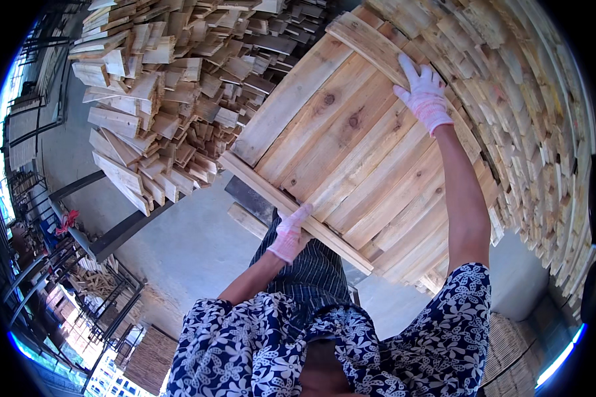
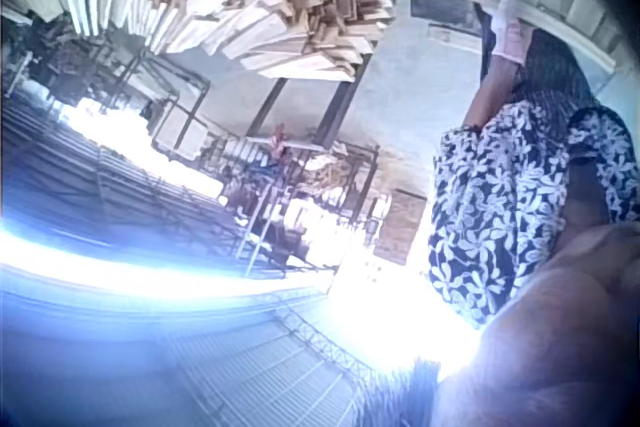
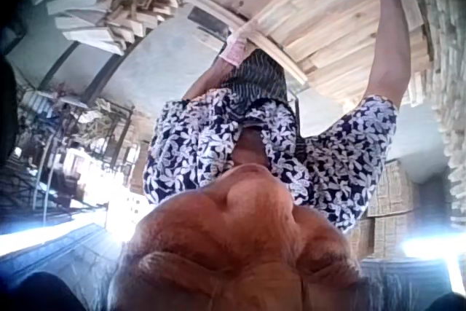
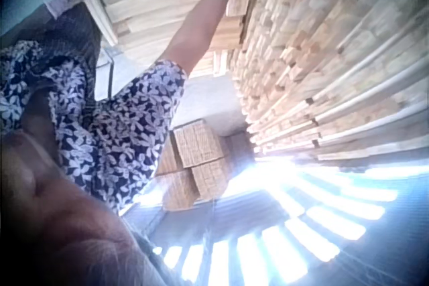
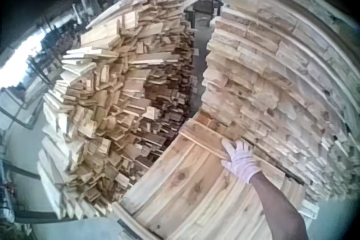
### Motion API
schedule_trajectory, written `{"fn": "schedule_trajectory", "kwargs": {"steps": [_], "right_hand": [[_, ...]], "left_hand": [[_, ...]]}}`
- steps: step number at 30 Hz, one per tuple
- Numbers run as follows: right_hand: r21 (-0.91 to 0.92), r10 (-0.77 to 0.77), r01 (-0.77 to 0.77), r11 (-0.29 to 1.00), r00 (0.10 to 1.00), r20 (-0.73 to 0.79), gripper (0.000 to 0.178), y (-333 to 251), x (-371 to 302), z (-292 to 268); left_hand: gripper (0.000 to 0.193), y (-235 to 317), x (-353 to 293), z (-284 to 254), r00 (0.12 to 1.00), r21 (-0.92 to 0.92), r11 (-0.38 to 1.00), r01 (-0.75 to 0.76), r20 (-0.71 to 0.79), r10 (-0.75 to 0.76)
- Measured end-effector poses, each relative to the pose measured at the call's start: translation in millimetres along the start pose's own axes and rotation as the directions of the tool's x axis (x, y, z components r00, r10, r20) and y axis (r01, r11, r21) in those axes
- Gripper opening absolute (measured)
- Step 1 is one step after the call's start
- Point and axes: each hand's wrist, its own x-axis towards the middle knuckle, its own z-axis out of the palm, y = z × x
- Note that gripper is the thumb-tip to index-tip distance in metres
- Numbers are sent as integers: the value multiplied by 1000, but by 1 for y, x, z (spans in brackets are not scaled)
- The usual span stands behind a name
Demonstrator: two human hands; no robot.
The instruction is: The person repeatedly picks up bundles of wooden planks from a pile and places them onto a growing stack. The person wears pink gloves and handles the wood by hand, arranging the planks in a neat pile within a warehouse setting.
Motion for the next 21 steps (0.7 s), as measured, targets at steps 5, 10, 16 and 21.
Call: {"fn": "schedule_trajectory", "kwargs": {"steps": [5, 10, 16, 21], "right_hand": [[-84, -43, 50, 995, 995, 90, 70, -14, -21, -51], [451, -294, 196, 871, 943, 158, 79, -93, -173, -90], [795, -366, -285, 535, 771, 522, 95, -164, -296, -132], [455, -107, -48, 889, 945, 309, 84, -177, -281, -52]], "left_hand": [[46, 38, -3, 20, 867, -482, 821, 306, -215, -450], [60, 70, -48, 9, 951, -566, 782, 262, 11, -310], [58, 96, -49, 27, 977, -619, 761, 193, 192, -92], [87, 134, 41, -47, 704, 390, 890, -235, -563, 433]]}}
